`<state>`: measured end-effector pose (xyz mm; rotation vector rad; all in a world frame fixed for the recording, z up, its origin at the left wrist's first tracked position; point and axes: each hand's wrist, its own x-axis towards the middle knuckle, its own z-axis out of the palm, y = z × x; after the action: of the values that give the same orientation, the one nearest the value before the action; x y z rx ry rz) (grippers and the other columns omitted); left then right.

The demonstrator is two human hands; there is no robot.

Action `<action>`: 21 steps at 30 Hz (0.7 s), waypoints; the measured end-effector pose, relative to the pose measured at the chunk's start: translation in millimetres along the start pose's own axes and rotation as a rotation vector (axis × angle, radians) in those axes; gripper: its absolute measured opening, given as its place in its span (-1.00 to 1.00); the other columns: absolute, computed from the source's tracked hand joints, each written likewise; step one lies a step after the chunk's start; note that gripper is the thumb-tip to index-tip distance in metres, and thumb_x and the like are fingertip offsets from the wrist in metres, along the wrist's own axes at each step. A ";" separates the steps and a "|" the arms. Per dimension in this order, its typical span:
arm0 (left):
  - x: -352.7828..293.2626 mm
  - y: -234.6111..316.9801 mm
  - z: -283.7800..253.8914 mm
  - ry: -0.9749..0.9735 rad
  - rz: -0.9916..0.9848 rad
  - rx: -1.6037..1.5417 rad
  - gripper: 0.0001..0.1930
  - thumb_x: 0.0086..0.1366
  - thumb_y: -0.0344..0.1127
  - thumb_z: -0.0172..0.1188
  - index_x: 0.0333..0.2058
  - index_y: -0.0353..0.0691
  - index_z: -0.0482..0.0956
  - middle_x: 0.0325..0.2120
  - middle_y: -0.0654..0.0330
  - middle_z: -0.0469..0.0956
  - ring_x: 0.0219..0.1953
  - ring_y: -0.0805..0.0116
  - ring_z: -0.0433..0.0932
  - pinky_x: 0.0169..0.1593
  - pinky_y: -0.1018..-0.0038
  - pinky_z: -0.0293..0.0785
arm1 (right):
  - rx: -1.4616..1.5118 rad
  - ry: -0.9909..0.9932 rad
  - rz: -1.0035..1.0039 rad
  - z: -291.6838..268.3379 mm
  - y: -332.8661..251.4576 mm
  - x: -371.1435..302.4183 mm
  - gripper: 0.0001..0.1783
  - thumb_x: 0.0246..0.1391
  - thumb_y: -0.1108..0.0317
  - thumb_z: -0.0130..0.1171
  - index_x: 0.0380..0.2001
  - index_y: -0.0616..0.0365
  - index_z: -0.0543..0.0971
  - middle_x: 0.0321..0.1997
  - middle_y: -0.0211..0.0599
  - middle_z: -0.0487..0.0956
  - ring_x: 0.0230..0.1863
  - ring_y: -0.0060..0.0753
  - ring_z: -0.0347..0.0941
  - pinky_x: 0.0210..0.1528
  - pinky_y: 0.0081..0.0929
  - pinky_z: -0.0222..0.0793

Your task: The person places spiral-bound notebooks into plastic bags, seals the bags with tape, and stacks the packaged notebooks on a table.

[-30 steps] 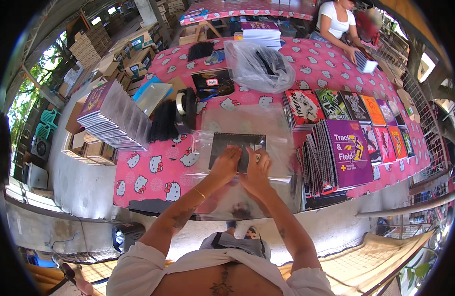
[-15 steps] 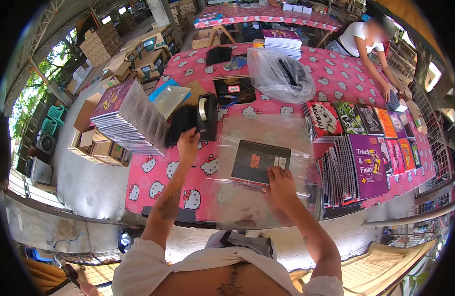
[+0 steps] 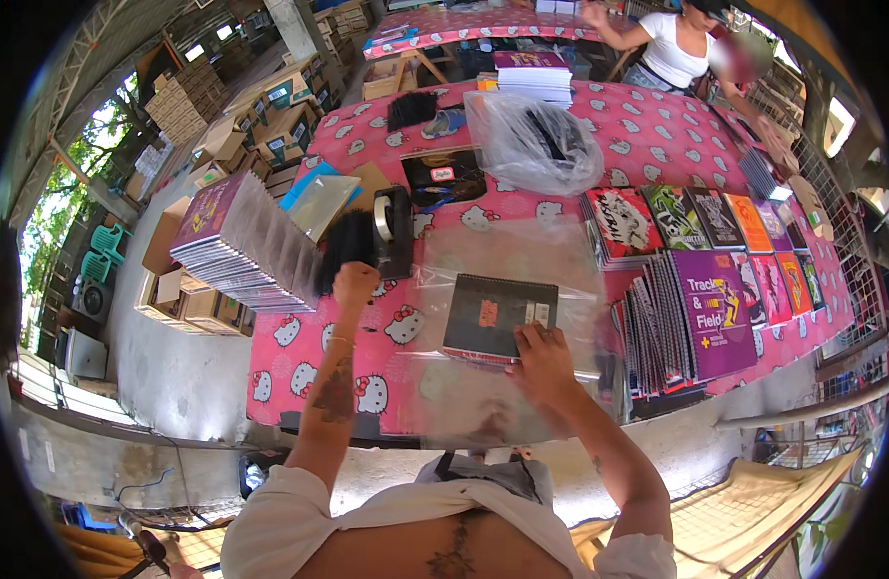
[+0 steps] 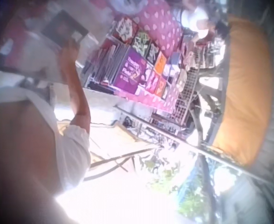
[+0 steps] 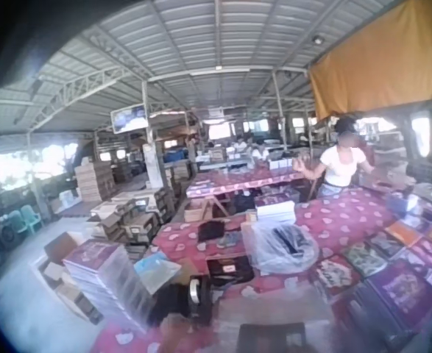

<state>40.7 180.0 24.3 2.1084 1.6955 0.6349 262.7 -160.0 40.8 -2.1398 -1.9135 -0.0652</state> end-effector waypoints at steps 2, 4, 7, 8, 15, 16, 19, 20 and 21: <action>-3.5 10.0 -12.3 -0.056 -0.001 0.106 -0.68 0.09 -0.11 0.19 -0.35 -0.24 0.71 -0.35 -0.17 0.66 -0.21 -0.24 0.64 -0.07 0.05 0.57 | -0.002 0.036 0.007 5.2 1.7 -2.5 -0.23 -0.24 0.07 0.43 0.04 0.29 0.50 0.01 -0.23 0.47 0.16 -0.21 0.39 0.16 -0.23 0.23; -16.9 18.2 -11.6 0.058 0.085 0.048 -0.75 0.10 -0.18 0.24 -0.40 -0.25 0.71 -0.48 -0.04 0.68 -0.43 0.01 0.68 -0.34 0.20 0.60 | -0.026 0.083 -0.053 7.8 3.4 -3.0 -0.23 -0.23 0.04 0.43 0.03 0.29 0.50 0.01 -0.23 0.47 0.17 -0.22 0.39 0.17 -0.23 0.23; -21.0 10.9 -9.0 -0.172 -0.251 -0.882 -0.82 0.10 -0.27 0.29 -0.41 -0.26 0.71 -0.56 0.16 0.66 -0.62 0.38 0.54 -0.57 0.46 0.39 | -0.008 0.045 -0.064 7.8 6.6 -4.5 -0.19 -0.20 -0.04 0.39 0.06 0.30 0.49 0.06 -0.18 0.46 0.18 -0.22 0.38 0.19 -0.17 0.23; -25.2 13.1 -0.1 -0.119 -0.392 -1.082 -0.86 0.09 -0.33 0.33 -0.42 -0.27 0.71 -0.61 0.28 0.60 -0.67 0.62 0.34 -0.63 0.61 0.12 | -0.009 0.053 -0.060 9.5 9.8 -4.7 -0.19 -0.20 -0.04 0.39 0.06 0.30 0.49 0.06 -0.18 0.46 0.18 -0.22 0.38 0.19 -0.17 0.23; -1.3 11.6 0.3 0.058 -0.057 0.348 -0.77 0.09 -0.23 0.30 -0.38 -0.29 0.71 -0.33 -0.02 0.70 -0.31 0.11 0.71 -0.20 0.29 0.60 | 0.005 0.085 -0.108 20.8 14.4 -3.2 -0.19 -0.25 -0.02 0.42 0.04 0.30 0.50 -0.02 -0.22 0.46 0.15 -0.21 0.39 0.13 -0.21 0.24; -4.3 27.3 -11.9 0.099 0.008 0.514 -0.73 0.06 -0.21 0.30 -0.35 -0.28 0.71 -0.24 -0.11 0.68 -0.19 -0.05 0.68 -0.07 0.17 0.59 | -0.002 0.109 -0.113 21.2 18.4 -6.4 -0.18 -0.26 -0.02 0.43 0.03 0.30 0.50 -0.04 -0.22 0.45 0.15 -0.20 0.40 0.12 -0.22 0.25; -15.5 64.5 -48.7 -0.046 -0.025 0.424 -0.74 0.07 -0.20 0.31 -0.37 -0.29 0.72 -0.31 -0.04 0.70 -0.25 0.02 0.70 -0.13 0.28 0.60 | -0.024 0.137 -0.120 23.8 22.3 -7.9 -0.21 -0.26 -0.01 0.43 0.01 0.31 0.52 -0.03 -0.22 0.45 0.15 -0.20 0.39 0.12 -0.22 0.25; -32.7 71.6 -39.1 -0.154 0.139 0.110 -0.75 0.07 -0.19 0.32 -0.39 -0.28 0.73 -0.35 0.01 0.71 -0.28 0.07 0.71 -0.17 0.32 0.59 | -0.014 0.128 -0.111 22.3 21.4 -8.5 -0.21 -0.26 -0.01 0.43 0.01 0.31 0.52 -0.03 -0.22 0.45 0.15 -0.20 0.39 0.12 -0.22 0.25; -56.8 82.1 -20.7 -0.262 0.296 -0.209 -0.76 0.08 -0.19 0.32 -0.41 -0.27 0.74 -0.38 0.05 0.71 -0.31 0.12 0.71 -0.20 0.37 0.58 | -0.029 0.123 -0.121 20.3 22.8 -8.8 -0.21 -0.26 -0.03 0.44 -0.01 0.32 0.54 -0.04 -0.21 0.47 0.13 -0.19 0.41 0.12 -0.23 0.25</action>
<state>86.1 106.9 79.0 2.1952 1.1400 0.5602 281.0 -165.9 15.5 -1.9860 -1.9797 -0.2443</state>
